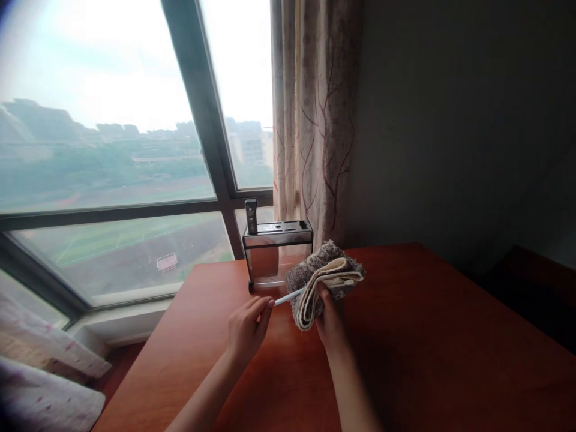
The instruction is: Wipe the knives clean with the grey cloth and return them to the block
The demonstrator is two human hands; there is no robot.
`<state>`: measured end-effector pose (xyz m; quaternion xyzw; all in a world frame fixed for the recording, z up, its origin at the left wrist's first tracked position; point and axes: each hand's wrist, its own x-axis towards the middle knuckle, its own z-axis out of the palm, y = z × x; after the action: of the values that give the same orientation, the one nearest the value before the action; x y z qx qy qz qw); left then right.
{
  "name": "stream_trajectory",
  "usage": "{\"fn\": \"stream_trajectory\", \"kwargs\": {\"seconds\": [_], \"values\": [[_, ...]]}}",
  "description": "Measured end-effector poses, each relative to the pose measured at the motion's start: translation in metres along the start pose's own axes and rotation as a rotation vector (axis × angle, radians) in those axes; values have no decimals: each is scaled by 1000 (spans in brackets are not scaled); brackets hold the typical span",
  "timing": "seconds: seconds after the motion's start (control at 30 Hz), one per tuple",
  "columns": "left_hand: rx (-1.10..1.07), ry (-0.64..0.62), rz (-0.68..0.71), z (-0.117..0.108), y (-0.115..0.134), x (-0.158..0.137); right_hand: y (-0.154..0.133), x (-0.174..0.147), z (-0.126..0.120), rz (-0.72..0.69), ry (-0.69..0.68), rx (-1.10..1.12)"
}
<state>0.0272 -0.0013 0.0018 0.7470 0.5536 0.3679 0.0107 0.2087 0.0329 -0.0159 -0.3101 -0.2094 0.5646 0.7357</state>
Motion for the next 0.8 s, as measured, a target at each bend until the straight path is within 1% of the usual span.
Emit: {"fn": "stream_trajectory", "kwargs": {"seconds": [0.1,0.23,0.37,0.43,0.53,0.57,0.6,0.63,0.67,0.73,0.8], "values": [[-77,-36,-17,1,-3,1,-3,-3,-1,-5,-28,20],[-69,-50,18,1,-5,1,-5,-3,-6,6,-34,55],[-83,-100,16,-3,-4,2,-6,-1,-9,1,-42,23],[-147,-178,-8,-3,-4,4,-6,0,-8,2,-38,3],[-368,-409,-120,1,-6,7,-7,1,-7,0,-19,-8],[-436,-475,-155,3,-7,8,-7,1,-6,2,-18,-4],[-471,-512,-176,5,-7,9,-7,1,-6,6,-19,0],[-465,-516,-183,6,-8,9,-6,1,-5,11,-21,5],[-420,-487,-178,7,-8,9,-5,1,-4,15,-25,10],[-281,-361,-151,7,-7,8,-3,2,-3,13,-27,23],[-188,-218,-108,6,-6,7,-1,3,-2,23,-19,35]]}}
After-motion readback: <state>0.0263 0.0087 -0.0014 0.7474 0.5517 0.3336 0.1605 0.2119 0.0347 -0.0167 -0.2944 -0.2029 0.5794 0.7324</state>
